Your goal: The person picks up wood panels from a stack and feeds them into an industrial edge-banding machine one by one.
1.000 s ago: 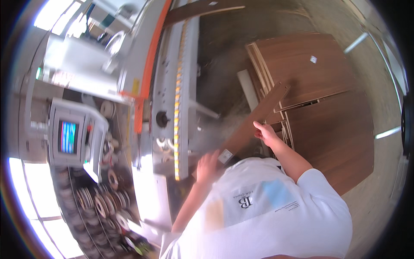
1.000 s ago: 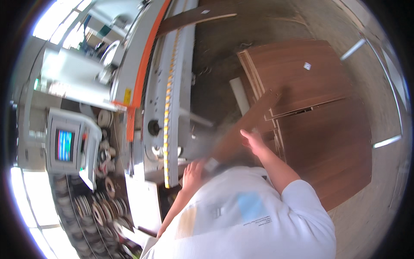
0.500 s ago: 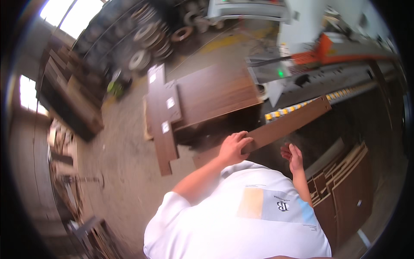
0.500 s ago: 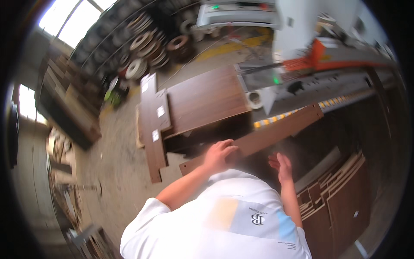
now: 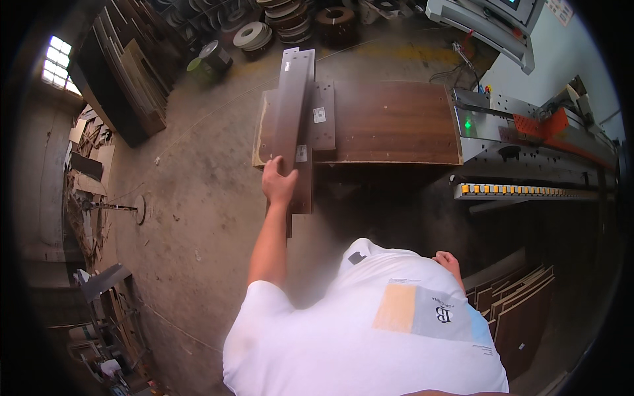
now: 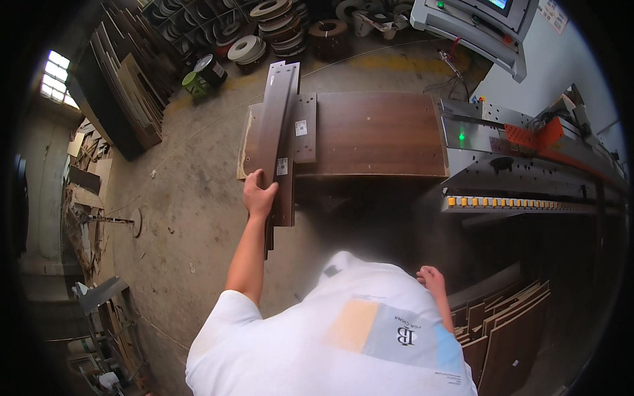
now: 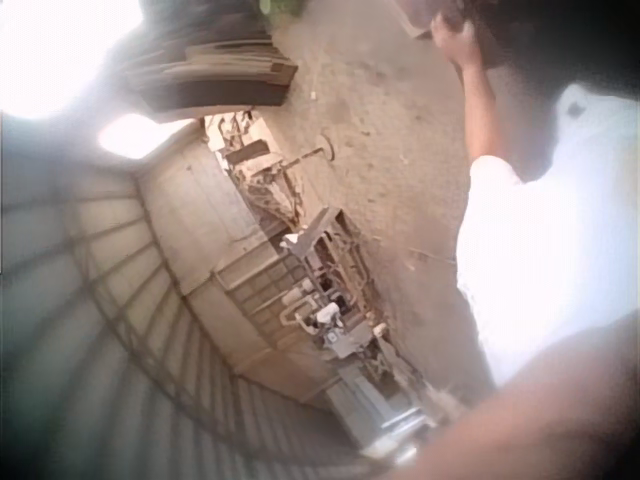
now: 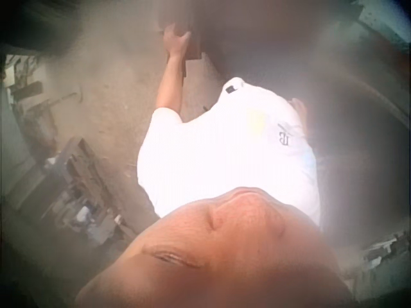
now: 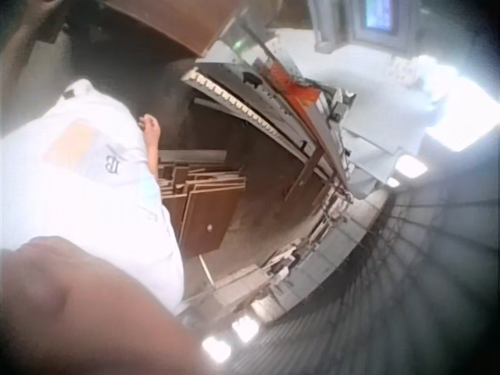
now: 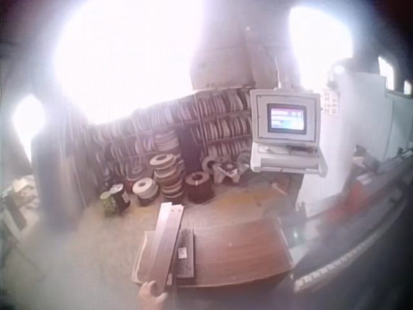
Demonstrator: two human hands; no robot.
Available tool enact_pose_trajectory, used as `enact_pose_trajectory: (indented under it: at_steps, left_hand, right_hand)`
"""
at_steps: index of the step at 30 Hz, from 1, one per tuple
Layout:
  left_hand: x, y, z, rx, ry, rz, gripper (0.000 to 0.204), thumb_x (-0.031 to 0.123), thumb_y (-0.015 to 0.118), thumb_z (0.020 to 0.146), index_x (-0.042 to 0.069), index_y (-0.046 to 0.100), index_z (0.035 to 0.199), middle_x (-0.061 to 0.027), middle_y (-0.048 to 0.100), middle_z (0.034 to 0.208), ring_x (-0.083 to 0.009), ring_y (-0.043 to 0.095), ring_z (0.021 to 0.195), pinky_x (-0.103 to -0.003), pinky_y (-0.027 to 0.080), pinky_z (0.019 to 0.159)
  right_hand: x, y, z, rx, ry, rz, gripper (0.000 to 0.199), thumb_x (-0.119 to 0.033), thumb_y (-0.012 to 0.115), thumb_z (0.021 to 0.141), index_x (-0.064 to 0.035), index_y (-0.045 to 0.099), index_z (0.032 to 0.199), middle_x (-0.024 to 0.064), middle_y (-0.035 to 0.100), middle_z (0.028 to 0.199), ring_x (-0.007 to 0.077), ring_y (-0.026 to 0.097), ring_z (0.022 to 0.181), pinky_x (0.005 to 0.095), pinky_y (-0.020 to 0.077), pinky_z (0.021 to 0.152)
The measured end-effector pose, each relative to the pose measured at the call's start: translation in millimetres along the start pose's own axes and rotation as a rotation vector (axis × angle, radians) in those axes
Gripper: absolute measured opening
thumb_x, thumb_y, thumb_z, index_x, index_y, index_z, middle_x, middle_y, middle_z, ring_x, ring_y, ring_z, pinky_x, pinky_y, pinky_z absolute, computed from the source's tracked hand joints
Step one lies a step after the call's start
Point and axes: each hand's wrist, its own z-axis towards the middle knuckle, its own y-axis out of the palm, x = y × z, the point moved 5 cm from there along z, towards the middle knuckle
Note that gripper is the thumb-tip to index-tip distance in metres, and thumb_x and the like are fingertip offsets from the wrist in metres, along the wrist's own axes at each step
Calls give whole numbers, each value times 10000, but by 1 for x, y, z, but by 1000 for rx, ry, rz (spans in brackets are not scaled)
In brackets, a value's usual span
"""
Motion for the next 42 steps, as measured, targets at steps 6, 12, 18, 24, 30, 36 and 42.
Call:
enact_pose_trajectory:
  at_steps: [6, 12, 18, 24, 30, 36, 42]
  left_hand:
    - [-38, 17, 45, -43, -106, 125, 585, 323, 786, 724, 116, 655, 1255, -96, 650, 1283, -311, 626, 1162, -434, 515, 976]
    - [-62, 50, 61, -118, -20, 94, 426, 256, 672, 879, 106, 645, 1276, -117, 636, 1305, -316, 587, 1224, -429, 472, 1035]
    - [-65, 67, 67, -102, 35, 104, 429, 232, 644, 911, 107, 624, 1321, -141, 604, 1365, -334, 543, 1280, -439, 430, 1084]
    - [-27, 61, 56, 46, 53, 316, 432, 192, 652, 893, 104, 611, 1314, -145, 594, 1365, -339, 530, 1287, -450, 418, 1090]
    - [98, 92, 9, -103, 196, -183, 301, 90, 679, 906, 26, 637, 1198, -96, 681, 1032, -242, 656, 951, -336, 518, 882]
    - [239, 186, -151, -877, 326, -507, 279, 182, 678, 953, 25, 689, 1183, -166, 721, 1127, -281, 697, 1055, -360, 539, 927]
    - [337, 231, -318, -1513, 823, -325, 320, 253, 718, 940, 94, 703, 1218, -115, 723, 1157, -250, 695, 1070, -349, 545, 926]
  right_hand:
    - [6, -13, -23, 102, 30, -81, 259, -209, 678, 964, -16, 679, 1137, 94, 729, 979, 149, 691, 827, 284, 563, 727]
    - [55, -31, -40, 134, -32, -79, 267, -235, 698, 958, -15, 700, 1109, 84, 735, 990, 129, 679, 870, 276, 543, 813]
    - [110, -52, -37, 131, -76, -136, 290, -265, 717, 944, -8, 720, 1079, 45, 726, 970, 116, 652, 898, 271, 518, 829]
    - [101, -49, -40, 143, -69, -120, 299, -274, 721, 939, -6, 725, 1071, 34, 723, 965, 109, 644, 906, 272, 513, 827]
    - [105, -58, -46, 195, -61, -85, 310, -282, 715, 933, -8, 723, 1076, 44, 727, 972, 117, 648, 907, 283, 520, 832]
    - [130, -89, -43, 284, 32, 152, 253, -234, 691, 942, -21, 724, 1073, 45, 721, 939, 124, 643, 831, 292, 537, 772]
    - [173, -131, -59, 356, 86, 248, 219, -297, 702, 935, -118, 758, 1048, -1, 720, 884, 89, 622, 752, 279, 517, 689]
